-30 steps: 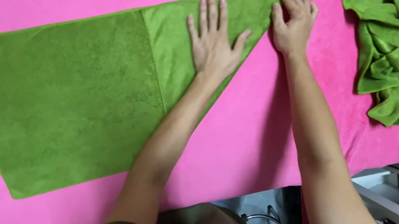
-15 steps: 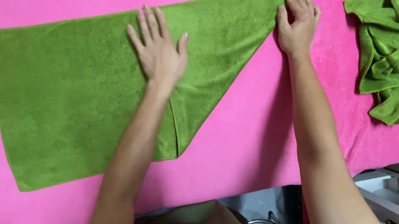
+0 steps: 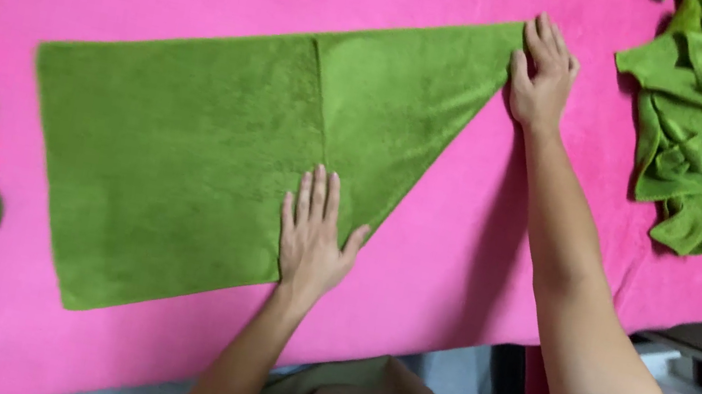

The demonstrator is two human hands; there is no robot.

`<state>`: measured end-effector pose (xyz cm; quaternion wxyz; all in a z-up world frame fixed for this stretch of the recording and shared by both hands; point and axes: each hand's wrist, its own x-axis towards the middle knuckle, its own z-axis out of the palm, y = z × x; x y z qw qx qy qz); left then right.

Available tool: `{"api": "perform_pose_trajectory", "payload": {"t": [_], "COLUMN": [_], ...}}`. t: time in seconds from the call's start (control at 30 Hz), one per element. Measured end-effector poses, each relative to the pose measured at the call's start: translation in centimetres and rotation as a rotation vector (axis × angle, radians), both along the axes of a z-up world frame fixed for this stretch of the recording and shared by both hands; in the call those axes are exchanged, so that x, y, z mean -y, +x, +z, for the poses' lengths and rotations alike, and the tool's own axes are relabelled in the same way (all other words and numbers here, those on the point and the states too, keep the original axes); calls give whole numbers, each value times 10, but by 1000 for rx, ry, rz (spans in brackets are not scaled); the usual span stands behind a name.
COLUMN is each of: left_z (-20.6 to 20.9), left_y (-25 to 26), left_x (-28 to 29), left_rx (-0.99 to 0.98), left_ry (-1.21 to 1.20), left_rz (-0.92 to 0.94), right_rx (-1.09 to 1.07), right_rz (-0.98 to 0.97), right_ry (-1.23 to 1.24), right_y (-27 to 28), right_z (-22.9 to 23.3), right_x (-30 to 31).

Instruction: Spreading, folding, and rolling a green towel into a decorative cylinder on a treatment table.

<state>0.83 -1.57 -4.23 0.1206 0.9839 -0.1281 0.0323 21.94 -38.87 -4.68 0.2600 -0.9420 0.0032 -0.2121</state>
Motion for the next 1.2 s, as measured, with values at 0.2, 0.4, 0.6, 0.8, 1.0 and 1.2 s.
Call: {"api": "perform_pose_trajectory", "payload": {"t": [0.2, 0.4, 0.6, 0.8, 1.0, 1.2], "left_z": [-15, -18, -9, -12, -13, -12], "left_y": [-4, -3, -4, -17, -41, -80], "left_x": [-7, -7, -6, -4, -17, -45], "left_rx": [60, 96, 114, 94, 93, -2], "left_ry": [-125, -241, -248, -232, -189, -226], "left_rz": [-31, -23, -10, 73, 105, 15], "right_rx": [138, 43, -233, -242, 33, 1], "right_rz": [150, 611, 468, 232, 219, 434], "right_ry": [-105, -183, -256, -244, -111, -121], "right_y": [-12, -102, -113, -118, -161, -256], "right_z": [-1, 2, 10, 1, -24, -23], "right_x": [3, -89, -94, -99, -122, -213]}}
